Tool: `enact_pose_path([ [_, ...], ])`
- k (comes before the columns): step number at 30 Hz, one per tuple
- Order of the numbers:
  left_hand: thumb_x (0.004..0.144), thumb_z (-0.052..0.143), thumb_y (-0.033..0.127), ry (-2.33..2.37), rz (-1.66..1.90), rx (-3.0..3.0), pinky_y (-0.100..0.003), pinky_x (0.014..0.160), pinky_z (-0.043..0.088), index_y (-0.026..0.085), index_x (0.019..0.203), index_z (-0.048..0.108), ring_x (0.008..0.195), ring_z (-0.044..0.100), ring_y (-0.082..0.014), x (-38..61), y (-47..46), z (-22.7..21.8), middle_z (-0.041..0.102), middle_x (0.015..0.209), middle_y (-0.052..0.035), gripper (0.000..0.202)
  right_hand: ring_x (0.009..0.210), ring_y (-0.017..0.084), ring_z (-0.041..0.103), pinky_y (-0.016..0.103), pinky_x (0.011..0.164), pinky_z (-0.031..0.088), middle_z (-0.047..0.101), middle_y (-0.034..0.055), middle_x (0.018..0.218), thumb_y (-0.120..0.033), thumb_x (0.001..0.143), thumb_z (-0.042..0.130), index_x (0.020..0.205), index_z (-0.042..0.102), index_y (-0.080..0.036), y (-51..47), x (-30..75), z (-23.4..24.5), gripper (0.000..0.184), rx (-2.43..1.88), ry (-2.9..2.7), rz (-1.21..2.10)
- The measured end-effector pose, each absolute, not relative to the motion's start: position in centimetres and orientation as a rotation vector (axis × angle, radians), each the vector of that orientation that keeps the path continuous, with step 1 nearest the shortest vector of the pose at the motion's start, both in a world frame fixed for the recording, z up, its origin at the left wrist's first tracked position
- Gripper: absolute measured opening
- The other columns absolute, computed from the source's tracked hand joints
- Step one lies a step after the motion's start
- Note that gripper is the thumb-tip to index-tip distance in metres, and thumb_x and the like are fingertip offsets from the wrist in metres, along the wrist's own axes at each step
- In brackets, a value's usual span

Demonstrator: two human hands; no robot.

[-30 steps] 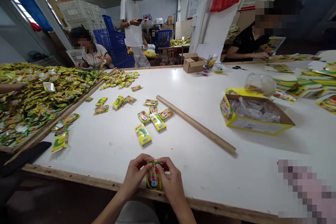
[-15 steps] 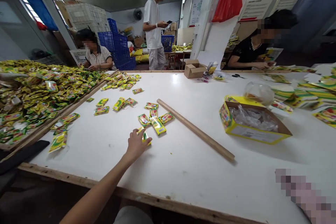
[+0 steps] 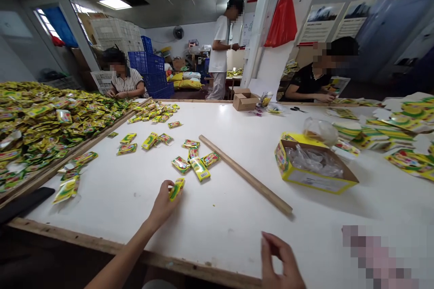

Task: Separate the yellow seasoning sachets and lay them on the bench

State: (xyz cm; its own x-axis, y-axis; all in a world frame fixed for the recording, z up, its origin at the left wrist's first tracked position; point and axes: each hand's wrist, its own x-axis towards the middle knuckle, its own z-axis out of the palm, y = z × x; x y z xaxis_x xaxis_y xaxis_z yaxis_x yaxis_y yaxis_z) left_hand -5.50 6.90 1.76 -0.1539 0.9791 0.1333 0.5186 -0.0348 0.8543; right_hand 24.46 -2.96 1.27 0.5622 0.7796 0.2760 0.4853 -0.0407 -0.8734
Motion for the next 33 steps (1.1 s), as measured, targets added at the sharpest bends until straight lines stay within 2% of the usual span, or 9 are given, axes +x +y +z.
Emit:
enact_pose_path([
  [3, 0.082, 0.056, 0.043, 1.143, 1.314, 1.08, -0.028, 0.067, 0.047, 0.023, 0.097, 0.042, 0.075, 0.061, -0.0171, -3.2, 4.9, 2.4, 0.06, 0.093, -0.0029, 0.028, 0.085, 0.027, 0.064, 0.034, 0.074, 0.053, 0.067, 0.0088, 0.095, -0.061, 0.072, 0.062, 0.092, 0.064, -0.02, -1.2, 19.9, 1.0, 0.045, -1.528, -1.146, 0.585],
  [7, 0.083, 0.059, 0.047, 0.816, 1.264, 0.909, -0.025, 0.061, 0.046, 0.024, 0.104, 0.037, 0.064, 0.06, -0.0145, 0.6, 2.7, 2.4, 0.063, 0.08, -0.0001, 0.038, 0.091, 0.025, 0.065, 0.034, 0.076, 0.056, 0.064, 0.0122, 0.109, -0.053, 0.079, 0.059, 0.108, 0.057, -0.019, 0.6, 15.3, 0.3, 0.044, -1.262, -1.191, 0.926],
  [10, 0.083, 0.063, 0.045, 0.799, 1.266, 1.028, -0.026, 0.066, 0.047, 0.026, 0.11, 0.035, 0.071, 0.061, -0.0152, 1.5, 1.8, 1.9, 0.063, 0.083, -0.0002, 0.044, 0.091, 0.025, 0.065, 0.035, 0.076, 0.056, 0.065, 0.0122, 0.105, -0.049, 0.082, 0.058, 0.111, 0.054, -0.019, 1.0, 14.5, -0.4, 0.043, -1.22, -1.166, 0.986],
  [14, 0.088, 0.057, 0.044, 0.792, 1.218, 1.104, -0.028, 0.074, 0.046, 0.028, 0.119, 0.032, 0.084, 0.06, -0.0169, 0.5, 1.3, 1.1, 0.062, 0.094, -0.0028, 0.044, 0.089, 0.024, 0.064, 0.033, 0.075, 0.055, 0.065, 0.011, 0.103, -0.048, 0.084, 0.059, 0.112, 0.054, -0.019, 0.7, 15.3, -0.9, 0.041, -1.204, -1.221, 0.989],
  [19, 0.09, 0.053, 0.043, 0.793, 1.086, 1.101, -0.027, 0.072, 0.044, 0.028, 0.126, 0.029, 0.082, 0.058, -0.0155, -0.6, 0.4, 0.3, 0.061, 0.096, -0.0034, 0.046, 0.088, 0.022, 0.063, 0.028, 0.076, 0.052, 0.064, 0.0079, 0.097, -0.044, 0.086, 0.06, 0.099, 0.058, -0.02, 0.5, 15.6, -1.1, 0.028, -1.149, -1.278, 0.983],
  [23, 0.089, 0.055, 0.042, 0.778, 1.067, 1.111, -0.028, 0.076, 0.044, 0.028, 0.127, 0.032, 0.086, 0.058, -0.0164, -1.1, 0.2, 0.1, 0.061, 0.097, -0.0041, 0.046, 0.087, 0.02, 0.063, 0.026, 0.075, 0.051, 0.064, 0.0066, 0.097, -0.043, 0.089, 0.058, 0.108, 0.056, -0.02, 0.4, 15.4, -1.1, 0.03, -1.116, -1.331, 1.052],
  [25, 0.089, 0.057, 0.042, 0.77, 1.059, 1.124, -0.027, 0.074, 0.044, 0.027, 0.126, 0.034, 0.082, 0.058, -0.0159, -1.3, 0.4, -0.1, 0.061, 0.093, -0.0035, 0.047, 0.088, 0.021, 0.062, 0.026, 0.076, 0.051, 0.065, 0.0066, 0.097, -0.043, 0.089, 0.058, 0.109, 0.058, -0.02, 0.5, 15.4, -1.0, 0.031, -1.122, -1.359, 1.068],
  [28, 0.087, 0.06, 0.04, 0.806, 1.042, 1.172, -0.026, 0.07, 0.044, 0.025, 0.122, 0.041, 0.079, 0.058, -0.0157, -1.8, 0.8, -0.3, 0.061, 0.09, -0.003, 0.042, 0.086, 0.022, 0.063, 0.027, 0.076, 0.05, 0.066, 0.0073, 0.095, -0.043, 0.089, 0.057, 0.101, 0.063, -0.019, 0.7, 15.2, -0.5, 0.028, -1.133, -1.427, 1.093],
  [33, 0.085, 0.061, 0.035, 0.901, 1.07, 1.289, -0.024, 0.069, 0.043, 0.018, 0.093, 0.056, 0.077, 0.056, -0.0152, -2.5, 1.7, 0.1, 0.059, 0.082, -0.0017, 0.019, 0.085, 0.022, 0.063, 0.028, 0.074, 0.049, 0.066, 0.0072, 0.091, -0.04, 0.091, 0.054, 0.094, 0.067, -0.019, 1.3, 14.1, 0.0, 0.025, -1.09, -1.489, 1.062],
])
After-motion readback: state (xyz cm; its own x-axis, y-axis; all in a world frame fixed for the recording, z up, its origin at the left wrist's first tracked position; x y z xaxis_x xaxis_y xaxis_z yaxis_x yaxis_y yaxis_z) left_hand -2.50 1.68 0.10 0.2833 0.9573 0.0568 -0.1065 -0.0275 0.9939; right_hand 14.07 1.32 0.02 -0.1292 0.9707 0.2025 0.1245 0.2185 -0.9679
